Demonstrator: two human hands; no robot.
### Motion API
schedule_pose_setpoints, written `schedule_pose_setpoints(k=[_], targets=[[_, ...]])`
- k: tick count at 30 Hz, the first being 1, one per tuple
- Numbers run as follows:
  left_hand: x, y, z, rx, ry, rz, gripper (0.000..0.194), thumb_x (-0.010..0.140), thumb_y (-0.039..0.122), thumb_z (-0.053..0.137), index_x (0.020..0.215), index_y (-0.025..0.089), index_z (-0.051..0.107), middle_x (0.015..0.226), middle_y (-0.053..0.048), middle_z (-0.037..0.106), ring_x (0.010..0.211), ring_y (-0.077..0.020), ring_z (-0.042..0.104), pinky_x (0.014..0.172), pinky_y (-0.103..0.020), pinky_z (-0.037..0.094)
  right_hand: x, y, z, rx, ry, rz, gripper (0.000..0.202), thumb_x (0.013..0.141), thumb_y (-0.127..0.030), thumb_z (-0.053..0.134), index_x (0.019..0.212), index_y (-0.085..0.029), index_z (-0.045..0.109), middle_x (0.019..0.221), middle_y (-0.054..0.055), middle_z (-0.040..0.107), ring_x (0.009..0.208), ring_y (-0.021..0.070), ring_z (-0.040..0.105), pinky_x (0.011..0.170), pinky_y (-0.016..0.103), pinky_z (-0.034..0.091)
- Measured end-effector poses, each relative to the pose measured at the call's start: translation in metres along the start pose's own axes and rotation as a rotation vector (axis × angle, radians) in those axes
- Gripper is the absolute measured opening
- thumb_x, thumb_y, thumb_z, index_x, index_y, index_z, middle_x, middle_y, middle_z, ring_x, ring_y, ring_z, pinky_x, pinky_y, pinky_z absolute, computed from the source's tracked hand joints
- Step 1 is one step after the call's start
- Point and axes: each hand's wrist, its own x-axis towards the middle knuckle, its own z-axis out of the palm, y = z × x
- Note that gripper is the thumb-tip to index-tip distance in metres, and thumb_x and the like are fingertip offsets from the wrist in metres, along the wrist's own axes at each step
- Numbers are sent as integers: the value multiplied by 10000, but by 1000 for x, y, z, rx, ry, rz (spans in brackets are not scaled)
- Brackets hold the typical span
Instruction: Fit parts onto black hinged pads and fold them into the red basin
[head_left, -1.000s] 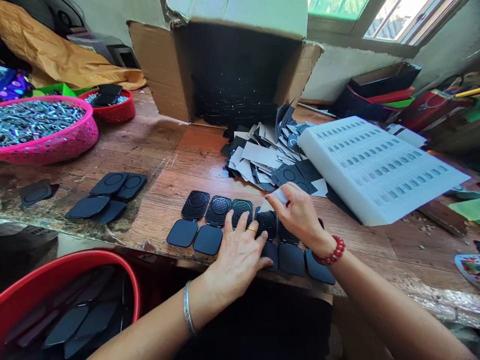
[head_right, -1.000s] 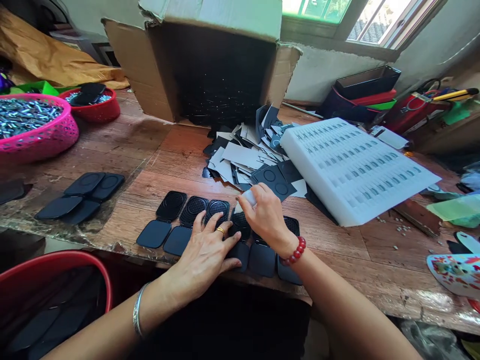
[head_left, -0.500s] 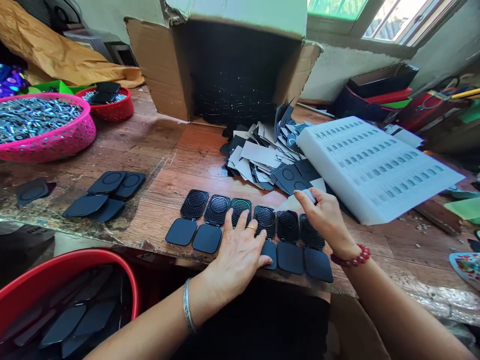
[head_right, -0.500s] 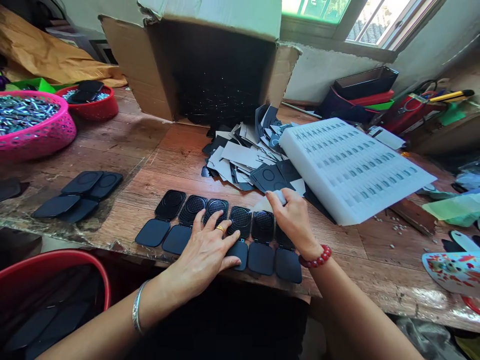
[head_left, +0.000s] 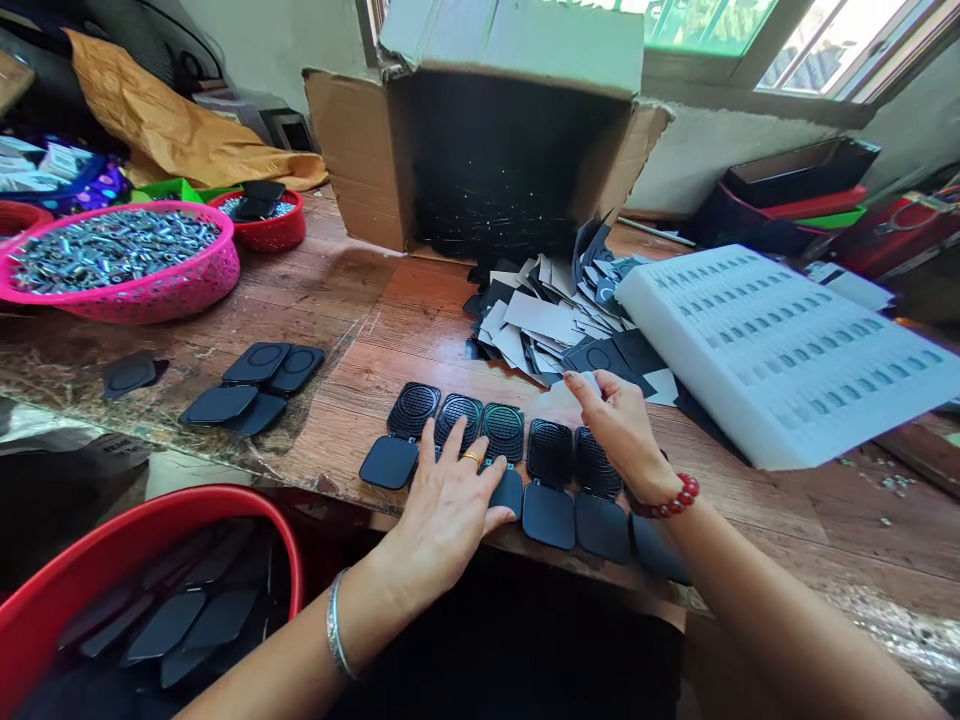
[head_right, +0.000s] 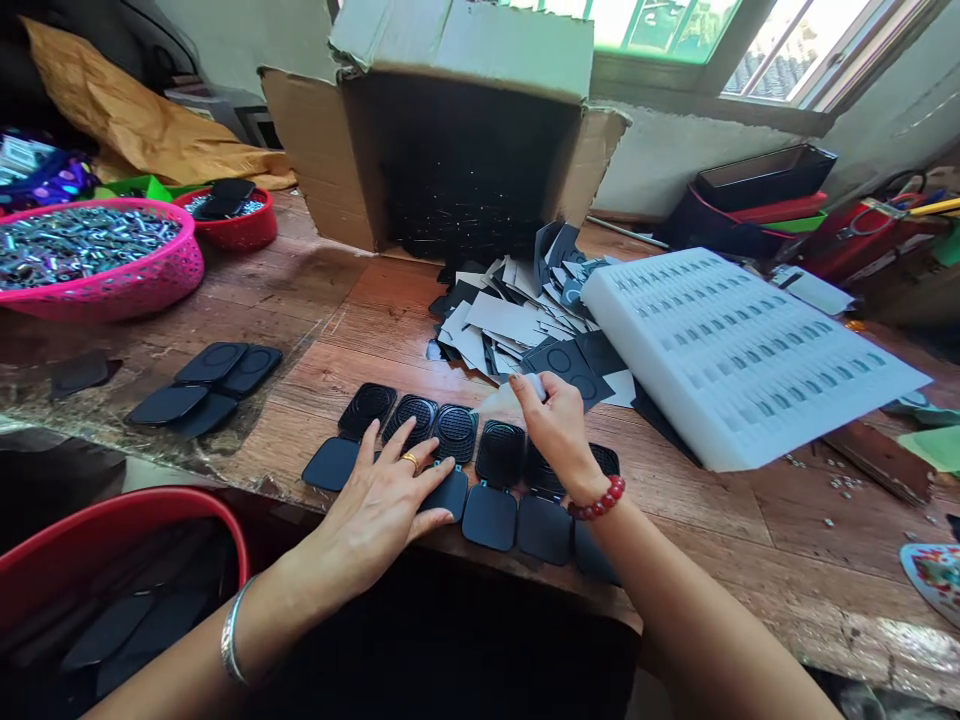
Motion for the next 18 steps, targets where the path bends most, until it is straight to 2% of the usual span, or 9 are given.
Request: schedule_pose_setpoints(k=[4, 10, 14, 18], targets=[[3, 3, -7, 11, -32, 21, 521, 856, 520, 671, 1281, 220, 644, 1372, -136, 610, 1429, -408, 330, 1145, -704, 158, 9, -1, 13, -63, 27, -52, 442, 804, -517, 563, 536, -240, 347, 508, -61, 310, 510, 109, 291, 495, 283, 211], [4, 1, -11, 42, -22, 48, 515, 846, 539, 675, 1251, 221, 661, 1329, -146, 638, 1395, -391, 399, 1131, -685, 228, 12, -2, 24, -159, 37, -121, 428, 802, -480, 562, 533, -252, 319, 512, -62, 293, 514, 119, 271, 519, 294, 198], [4, 0, -11, 37, -5, 56, 511, 843, 539, 678, 1249, 229, 658, 1321, -134, 644, 1392, -382, 405, 1131, -681, 227, 10, -8, 22, -213, 46, -184, 403, 808, -419, 583, 549, -256, 320, 548, -46, 338, 543, 135, 296, 551, 303, 220], [5, -1, -11, 38, -4, 59, 516, 845, 544, 672, 1241, 214, 661, 1320, -142, 641, 1385, -386, 411, 1129, -682, 225, 5, -14, 12, -317, 13, -345, 378, 835, -362, 575, 581, -258, 315, 587, -29, 387, 560, 146, 337, 563, 308, 243]])
